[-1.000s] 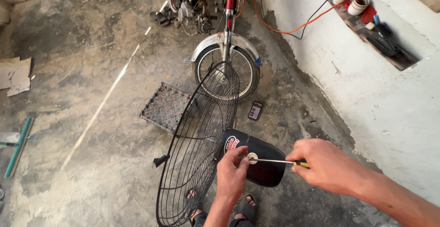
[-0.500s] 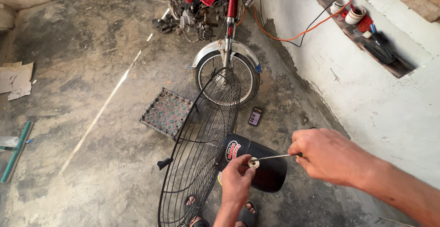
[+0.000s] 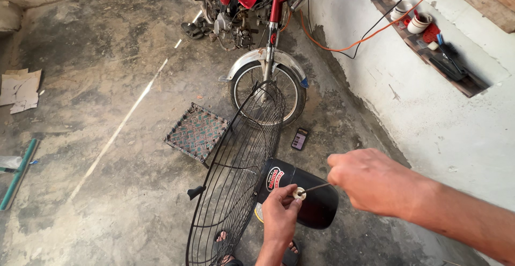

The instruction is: The person disassembles a standing electric fan using a screwdriver. They remove the front grille, unscrew the central hub to detach the fan blades, and then remove the rear grille. The components are placed on the floor.

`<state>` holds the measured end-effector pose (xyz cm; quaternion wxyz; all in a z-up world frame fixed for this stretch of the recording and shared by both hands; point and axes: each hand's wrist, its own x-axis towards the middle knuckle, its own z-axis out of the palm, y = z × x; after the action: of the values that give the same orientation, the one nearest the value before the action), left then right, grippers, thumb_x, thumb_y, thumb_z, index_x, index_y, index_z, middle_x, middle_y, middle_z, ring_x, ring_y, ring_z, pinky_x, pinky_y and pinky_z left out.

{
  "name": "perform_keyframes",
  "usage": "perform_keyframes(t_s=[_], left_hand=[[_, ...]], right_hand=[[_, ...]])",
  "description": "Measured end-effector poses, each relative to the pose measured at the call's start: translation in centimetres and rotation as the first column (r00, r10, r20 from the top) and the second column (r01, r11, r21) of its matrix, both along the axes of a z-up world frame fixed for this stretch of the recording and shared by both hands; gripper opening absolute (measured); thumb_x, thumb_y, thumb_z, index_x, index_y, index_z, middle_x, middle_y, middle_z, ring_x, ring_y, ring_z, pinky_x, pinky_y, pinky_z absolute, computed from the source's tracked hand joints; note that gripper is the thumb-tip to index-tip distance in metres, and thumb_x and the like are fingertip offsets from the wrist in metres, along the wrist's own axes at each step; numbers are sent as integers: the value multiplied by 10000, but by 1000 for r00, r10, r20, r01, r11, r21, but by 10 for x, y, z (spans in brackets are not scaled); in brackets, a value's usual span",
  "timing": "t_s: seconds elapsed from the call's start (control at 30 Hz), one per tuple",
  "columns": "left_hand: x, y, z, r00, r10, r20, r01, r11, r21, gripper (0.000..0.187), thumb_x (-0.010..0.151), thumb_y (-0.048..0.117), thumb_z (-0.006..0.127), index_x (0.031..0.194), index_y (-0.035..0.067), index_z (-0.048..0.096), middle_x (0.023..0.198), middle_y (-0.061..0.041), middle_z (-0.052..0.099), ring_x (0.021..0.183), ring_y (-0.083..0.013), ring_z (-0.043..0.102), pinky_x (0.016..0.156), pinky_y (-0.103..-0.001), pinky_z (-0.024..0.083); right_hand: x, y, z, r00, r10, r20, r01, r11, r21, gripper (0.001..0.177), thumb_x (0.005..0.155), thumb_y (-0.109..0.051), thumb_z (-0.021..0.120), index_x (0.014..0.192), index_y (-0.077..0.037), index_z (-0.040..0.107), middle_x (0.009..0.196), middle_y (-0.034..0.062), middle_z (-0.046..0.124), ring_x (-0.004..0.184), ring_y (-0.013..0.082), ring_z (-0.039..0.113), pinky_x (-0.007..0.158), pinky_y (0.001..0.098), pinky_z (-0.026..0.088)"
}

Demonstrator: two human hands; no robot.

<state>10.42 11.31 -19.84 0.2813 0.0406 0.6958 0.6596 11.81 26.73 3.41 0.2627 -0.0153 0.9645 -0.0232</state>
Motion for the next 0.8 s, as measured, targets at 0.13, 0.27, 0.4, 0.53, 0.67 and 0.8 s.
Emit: perform_keyframes(t_s=[0.13, 0.27, 0.4, 0.53, 0.67, 0.8], left_hand=[[0, 0, 0, 1000, 12, 12, -12, 1000, 21, 346, 839, -43, 717, 1182, 1, 720, 1127, -68, 724, 962, -150, 781, 839, -259, 635], [1, 0, -2, 1000, 16, 11, -17, 999, 38, 344, 840, -48, 713, 1182, -3, 723, 1129, -65, 717, 947, -153, 783, 821, -261, 634], [1, 0, -3, 1000, 15, 14, -15, 999, 43, 349, 839, -50, 711, 1185, -6, 723, 1131, -67, 715, 944, -152, 782, 819, -258, 633], [0, 0, -3, 1000, 11, 24, -11, 1000, 15, 351, 836, -46, 710, 1183, 2, 723, 1134, -64, 716, 943, -148, 782, 818, -254, 639], [-1, -1, 4, 1000, 7, 13, -7, 1000, 16, 354, 830, -36, 715, 1181, 4, 727, 1120, -71, 728, 933, -150, 777, 823, -266, 633], [-4, -4, 21, 987, -25, -159, 18, 999, -42, 319, 807, -2, 756, 1124, 1, 733, 1059, -91, 735, 897, -174, 750, 783, -298, 605]], right_hand=[[-4, -4, -2, 988, 150, -29, -151, 988, -22, 137, 711, 4, 689, 834, -47, 720, 978, 135, 635, 962, 345, 657, 840, 481, 525], [-8, -11, -4, 971, 224, -79, -226, 974, -13, 94, 744, -6, 694, 832, -36, 708, 982, 152, 644, 961, 368, 653, 816, 500, 521], [-15, -16, -5, 972, 232, -37, -232, 973, -4, 113, 753, -6, 696, 860, -36, 713, 1008, 161, 657, 984, 379, 651, 831, 500, 521], [-21, -19, -4, 972, 235, 0, -235, 972, -12, 121, 761, -12, 697, 876, -40, 721, 1024, 172, 668, 1006, 373, 657, 858, 490, 524], [-24, -24, -3, 969, 248, 0, -248, 969, -13, 151, 761, -12, 702, 907, -42, 722, 1033, 176, 667, 1004, 386, 657, 846, 505, 524], [-28, -31, -4, 968, 248, -40, -251, 966, -70, 183, 754, -13, 720, 934, -38, 738, 1054, 187, 660, 970, 400, 666, 810, 513, 535]])
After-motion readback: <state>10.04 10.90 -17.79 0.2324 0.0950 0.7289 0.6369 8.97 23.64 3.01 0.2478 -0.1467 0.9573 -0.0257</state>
